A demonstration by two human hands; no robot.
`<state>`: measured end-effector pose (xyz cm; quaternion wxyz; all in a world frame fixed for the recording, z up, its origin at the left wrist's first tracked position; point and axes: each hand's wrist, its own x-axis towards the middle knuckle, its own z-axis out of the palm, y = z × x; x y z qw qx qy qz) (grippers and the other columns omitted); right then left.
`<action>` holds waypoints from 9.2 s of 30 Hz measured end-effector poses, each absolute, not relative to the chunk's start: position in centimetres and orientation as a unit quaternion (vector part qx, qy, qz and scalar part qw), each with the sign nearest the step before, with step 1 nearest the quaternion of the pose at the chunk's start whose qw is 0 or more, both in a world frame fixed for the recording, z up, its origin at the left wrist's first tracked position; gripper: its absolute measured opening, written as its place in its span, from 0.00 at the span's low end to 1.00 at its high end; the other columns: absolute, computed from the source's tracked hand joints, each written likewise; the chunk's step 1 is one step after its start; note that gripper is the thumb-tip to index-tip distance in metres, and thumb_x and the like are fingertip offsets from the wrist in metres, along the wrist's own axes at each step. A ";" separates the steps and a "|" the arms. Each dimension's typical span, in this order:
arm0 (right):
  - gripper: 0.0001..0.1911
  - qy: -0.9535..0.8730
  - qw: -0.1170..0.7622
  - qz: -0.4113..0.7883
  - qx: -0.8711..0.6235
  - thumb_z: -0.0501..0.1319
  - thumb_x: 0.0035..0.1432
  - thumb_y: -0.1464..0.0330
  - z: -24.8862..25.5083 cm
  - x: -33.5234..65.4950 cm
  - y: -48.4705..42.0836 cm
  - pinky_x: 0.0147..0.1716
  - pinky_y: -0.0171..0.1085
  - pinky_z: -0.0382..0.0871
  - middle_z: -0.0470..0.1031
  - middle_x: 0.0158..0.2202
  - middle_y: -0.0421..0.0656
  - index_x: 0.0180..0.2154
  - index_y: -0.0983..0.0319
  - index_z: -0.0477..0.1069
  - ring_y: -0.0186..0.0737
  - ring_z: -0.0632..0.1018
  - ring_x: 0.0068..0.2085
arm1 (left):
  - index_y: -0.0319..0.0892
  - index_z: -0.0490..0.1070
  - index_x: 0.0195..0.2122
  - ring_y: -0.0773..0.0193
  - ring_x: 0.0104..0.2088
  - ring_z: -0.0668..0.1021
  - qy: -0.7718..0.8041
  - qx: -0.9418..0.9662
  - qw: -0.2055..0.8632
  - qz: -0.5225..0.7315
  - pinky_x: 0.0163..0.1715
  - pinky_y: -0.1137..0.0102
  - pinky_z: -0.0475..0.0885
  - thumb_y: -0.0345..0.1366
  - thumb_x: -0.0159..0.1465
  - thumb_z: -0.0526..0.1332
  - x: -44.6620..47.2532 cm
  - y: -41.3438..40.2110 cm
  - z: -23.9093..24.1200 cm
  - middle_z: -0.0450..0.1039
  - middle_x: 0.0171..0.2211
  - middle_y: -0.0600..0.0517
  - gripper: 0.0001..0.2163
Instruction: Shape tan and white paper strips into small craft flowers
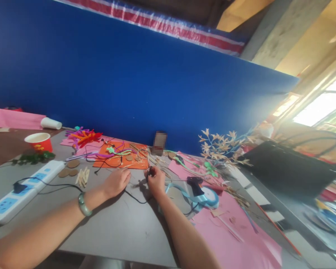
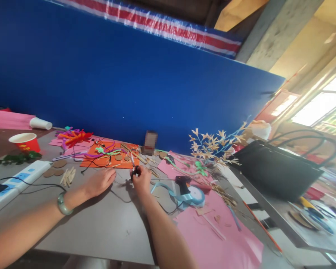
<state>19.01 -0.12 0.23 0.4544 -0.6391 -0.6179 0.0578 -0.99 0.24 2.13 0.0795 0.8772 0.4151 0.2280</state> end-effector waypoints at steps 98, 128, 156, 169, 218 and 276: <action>0.07 -0.665 0.050 0.053 -0.743 0.63 0.45 0.67 7.8 28.7 -6.4 0.24 0.31 0.51 0.71 0.25 0.38 0.29 0.61 0.68 0.34 0.69 0.26 | 0.39 0.67 0.29 0.70 0.20 0.71 0.412 0.517 0.530 0.531 0.17 0.77 0.60 0.43 0.53 0.62 -1.7 1.3 2.0 0.72 0.25 0.53 0.12; 0.10 -0.687 -0.079 0.095 -0.716 0.62 0.38 0.76 6.8 30.7 -8.5 0.24 0.32 0.51 0.72 0.27 0.38 0.27 0.59 0.73 0.36 0.71 0.27 | 0.39 0.66 0.26 0.72 0.18 0.69 0.421 0.560 0.513 0.496 0.18 0.77 0.61 0.36 0.53 0.59 -1.7 1.0 1.8 0.71 0.20 0.54 0.06; 0.13 -0.591 0.508 0.312 -0.543 0.61 0.53 0.59 3.0 14.5 -5.8 0.21 0.31 0.61 0.74 0.23 0.40 0.29 0.63 0.74 0.32 0.68 0.21 | 0.37 0.72 0.32 0.66 0.28 0.74 0.314 0.769 0.413 0.374 0.29 0.74 0.65 0.42 0.63 0.55 -0.9 -2.1 2.2 0.75 0.27 0.50 0.13; 0.11 -0.569 0.538 0.289 -0.551 0.62 0.52 0.63 2.2 14.5 -4.8 0.23 0.31 0.61 0.70 0.20 0.38 0.23 0.63 0.69 0.32 0.67 0.22 | 0.37 0.73 0.31 0.70 0.22 0.69 0.351 0.738 0.430 0.383 0.23 0.75 0.62 0.47 0.60 0.59 -0.9 -1.2 1.5 0.72 0.24 0.52 0.16; 0.09 -0.705 0.472 0.046 -0.527 0.58 0.58 0.64 1.7 15.3 -5.1 0.28 0.36 0.65 0.72 0.26 0.42 0.28 0.61 0.69 0.36 0.70 0.26 | 0.35 0.72 0.33 0.71 0.25 0.69 0.283 0.754 0.447 0.389 0.26 0.76 0.63 0.35 0.58 0.61 -2.2 0.5 2.0 0.70 0.25 0.53 0.07; 0.19 -0.646 0.455 0.257 -0.557 0.52 0.60 0.57 1.6 15.9 -5.1 0.23 0.32 0.58 0.64 0.18 0.38 0.24 0.62 0.67 0.34 0.65 0.22 | 0.36 0.71 0.30 0.72 0.17 0.70 0.372 0.642 0.593 0.312 0.17 0.77 0.62 0.44 0.54 0.63 -0.7 -1.3 2.2 0.68 0.20 0.54 0.13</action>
